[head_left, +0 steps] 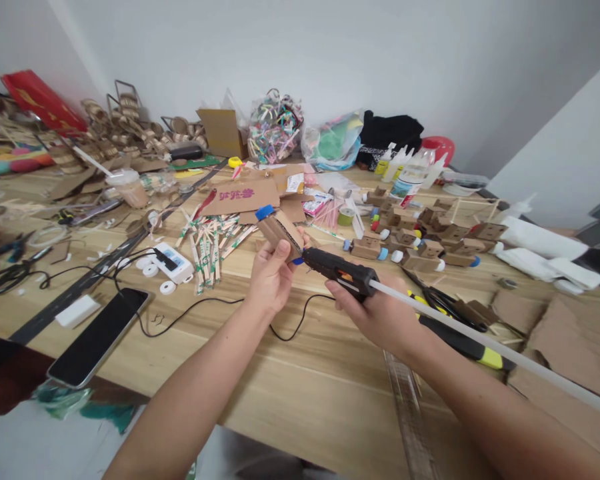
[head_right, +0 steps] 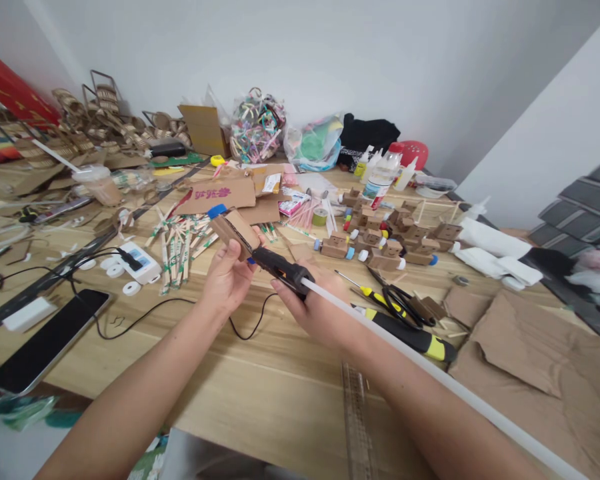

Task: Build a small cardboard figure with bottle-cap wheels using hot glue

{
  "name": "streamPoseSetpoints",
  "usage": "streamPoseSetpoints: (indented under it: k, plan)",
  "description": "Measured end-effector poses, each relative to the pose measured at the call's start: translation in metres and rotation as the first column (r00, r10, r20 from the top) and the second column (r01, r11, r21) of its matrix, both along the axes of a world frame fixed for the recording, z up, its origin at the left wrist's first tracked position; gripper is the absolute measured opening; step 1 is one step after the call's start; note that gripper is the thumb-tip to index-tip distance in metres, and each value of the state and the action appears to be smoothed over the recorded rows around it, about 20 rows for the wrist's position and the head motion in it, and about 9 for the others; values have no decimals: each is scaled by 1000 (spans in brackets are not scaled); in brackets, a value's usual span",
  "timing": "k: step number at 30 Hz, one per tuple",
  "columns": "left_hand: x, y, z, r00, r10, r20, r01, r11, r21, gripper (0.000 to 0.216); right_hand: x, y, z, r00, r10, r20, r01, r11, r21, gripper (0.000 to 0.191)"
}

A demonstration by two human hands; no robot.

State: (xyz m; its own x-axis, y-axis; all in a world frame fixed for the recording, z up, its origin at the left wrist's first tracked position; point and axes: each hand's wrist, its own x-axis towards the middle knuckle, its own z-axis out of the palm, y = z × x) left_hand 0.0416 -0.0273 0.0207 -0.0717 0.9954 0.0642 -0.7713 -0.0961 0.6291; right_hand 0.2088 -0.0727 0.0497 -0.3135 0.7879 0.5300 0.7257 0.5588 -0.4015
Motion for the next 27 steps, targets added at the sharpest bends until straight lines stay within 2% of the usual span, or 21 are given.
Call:
streamPoseSetpoints:
  k: [6,9,12,15,18,20,22,24,27]
  plan:
    - [0,0,0,1000,-9,-5,9,1000,15,54,1,2,1,1000,12,26,-12,1000,-26,42]
    - [0,0,0,1000,-6,-9,6,1000,9,49,1,2,3,1000,6,19,-5,999,-49,44]
    - [1,0,1,1000,0,-18,0,1000,-1,46,4,2,9,1000,-12,-7,10,986,-165,47]
    - [0,1,1,1000,-5,-25,5,1000,6,49,10,2,21,993,73,-97,-104,925,-366,51]
    - [0,2,-1,999,-18,-35,18,1000,13,51,14,3,31,927,109,-360,-278,843,-461,46]
    - [0,2,-3,998,-30,-51,30,1000,7,49,13,6,32,841,84,-534,-351,836,-421,45]
    - [1,1,-5,996,-50,-72,50,999,7,50,9,10,29,771,87,-631,-376,862,-340,46]
    - [2,-1,-6,991,-84,-106,86,996,15,54,5,13,23,738,105,-667,-375,886,-275,48]
    - [5,-5,-7,979,-125,-159,131,991,26,55,-1,14,14,736,103,-669,-344,908,-239,50]
